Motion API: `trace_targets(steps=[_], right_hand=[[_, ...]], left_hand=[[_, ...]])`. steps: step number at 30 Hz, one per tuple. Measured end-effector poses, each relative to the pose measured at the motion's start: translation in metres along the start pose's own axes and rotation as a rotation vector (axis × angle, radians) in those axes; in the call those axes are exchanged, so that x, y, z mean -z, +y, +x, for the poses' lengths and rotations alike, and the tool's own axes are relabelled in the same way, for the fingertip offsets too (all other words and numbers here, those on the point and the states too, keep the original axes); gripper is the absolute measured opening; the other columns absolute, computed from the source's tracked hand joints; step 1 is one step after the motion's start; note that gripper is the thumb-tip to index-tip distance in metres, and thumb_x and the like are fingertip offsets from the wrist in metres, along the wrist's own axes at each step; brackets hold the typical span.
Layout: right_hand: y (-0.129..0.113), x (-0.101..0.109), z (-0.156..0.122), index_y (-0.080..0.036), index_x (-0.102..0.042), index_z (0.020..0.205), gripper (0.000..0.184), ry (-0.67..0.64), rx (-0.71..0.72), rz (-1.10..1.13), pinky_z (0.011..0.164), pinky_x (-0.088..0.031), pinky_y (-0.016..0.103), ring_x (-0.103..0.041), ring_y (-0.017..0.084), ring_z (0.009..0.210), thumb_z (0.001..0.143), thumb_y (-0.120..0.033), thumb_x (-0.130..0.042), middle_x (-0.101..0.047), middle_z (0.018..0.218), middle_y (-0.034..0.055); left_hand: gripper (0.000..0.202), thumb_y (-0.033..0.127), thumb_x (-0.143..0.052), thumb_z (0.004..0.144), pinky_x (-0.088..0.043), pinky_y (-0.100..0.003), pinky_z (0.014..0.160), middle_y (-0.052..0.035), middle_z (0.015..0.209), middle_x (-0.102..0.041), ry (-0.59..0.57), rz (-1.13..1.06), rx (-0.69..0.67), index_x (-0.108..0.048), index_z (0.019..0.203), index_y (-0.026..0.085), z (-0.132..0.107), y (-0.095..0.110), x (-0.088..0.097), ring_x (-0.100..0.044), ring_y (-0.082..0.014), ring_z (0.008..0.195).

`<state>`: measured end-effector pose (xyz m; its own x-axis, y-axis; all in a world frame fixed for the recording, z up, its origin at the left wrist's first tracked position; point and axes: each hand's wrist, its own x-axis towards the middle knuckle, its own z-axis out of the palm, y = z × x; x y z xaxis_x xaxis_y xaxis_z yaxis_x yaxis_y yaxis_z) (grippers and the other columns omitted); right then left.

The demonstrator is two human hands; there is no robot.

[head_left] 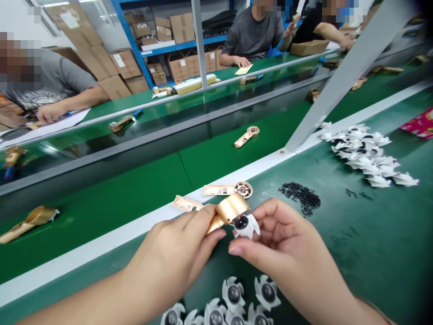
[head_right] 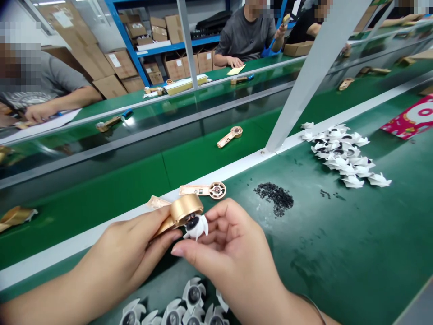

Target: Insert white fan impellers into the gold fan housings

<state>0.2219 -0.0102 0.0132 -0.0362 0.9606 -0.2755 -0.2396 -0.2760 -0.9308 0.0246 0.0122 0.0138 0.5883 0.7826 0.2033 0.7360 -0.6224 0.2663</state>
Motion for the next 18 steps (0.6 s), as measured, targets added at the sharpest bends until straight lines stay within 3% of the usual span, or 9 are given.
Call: trace_targets(steps=[5, 10, 15, 18], right_hand=[[0.001, 0.002, -0.001, -0.021, -0.052, 0.071, 0.036, 0.000, -0.007, -0.039, 0.047, -0.047, 0.016, -0.058, 0.007, 0.049, 0.061, -0.022, -0.086, -0.064, 0.055, -0.0062], [0.006, 0.004, -0.002, -0.023, -0.047, 0.075, 0.045, -0.020, -0.021, -0.076, 0.047, -0.042, 0.017, -0.054, 0.007, 0.049, 0.060, -0.023, -0.089, -0.060, 0.054, -0.0086], [0.005, 0.005, 0.001, -0.023, -0.043, 0.076, 0.051, -0.067, -0.141, -0.020, 0.049, -0.042, 0.016, -0.058, 0.007, 0.052, 0.059, -0.027, -0.091, -0.063, 0.057, -0.0073], [0.007, 0.009, 0.005, -0.024, -0.038, 0.081, 0.061, -0.184, -0.272, 0.133, 0.050, -0.047, 0.016, -0.061, 0.007, 0.048, 0.056, -0.031, -0.093, -0.064, 0.055, -0.0098]], left_hand=[[0.026, 0.025, -0.052, 0.099, -0.054, -0.032, 0.046, -0.0032, 0.083, -0.073, 0.149, 0.227, -0.166, -0.051, 0.123, 0.015, -0.003, -0.001, -0.003, -0.068, -0.0196, 0.055], [0.039, 0.018, -0.054, 0.096, -0.056, -0.033, 0.049, -0.0108, 0.092, -0.074, 0.160, 0.312, -0.279, -0.048, 0.132, 0.005, -0.010, -0.009, -0.004, -0.070, -0.0213, 0.063], [0.042, 0.011, -0.050, 0.093, -0.051, -0.034, 0.044, -0.0076, 0.079, -0.068, 0.136, 0.414, -0.336, -0.046, 0.133, 0.000, -0.014, -0.010, -0.004, -0.065, -0.0211, 0.056], [0.038, 0.011, -0.047, 0.093, -0.048, -0.034, 0.041, -0.0038, 0.072, -0.063, 0.117, 0.418, -0.353, -0.049, 0.129, 0.000, -0.014, -0.008, -0.007, -0.061, -0.0189, 0.050]])
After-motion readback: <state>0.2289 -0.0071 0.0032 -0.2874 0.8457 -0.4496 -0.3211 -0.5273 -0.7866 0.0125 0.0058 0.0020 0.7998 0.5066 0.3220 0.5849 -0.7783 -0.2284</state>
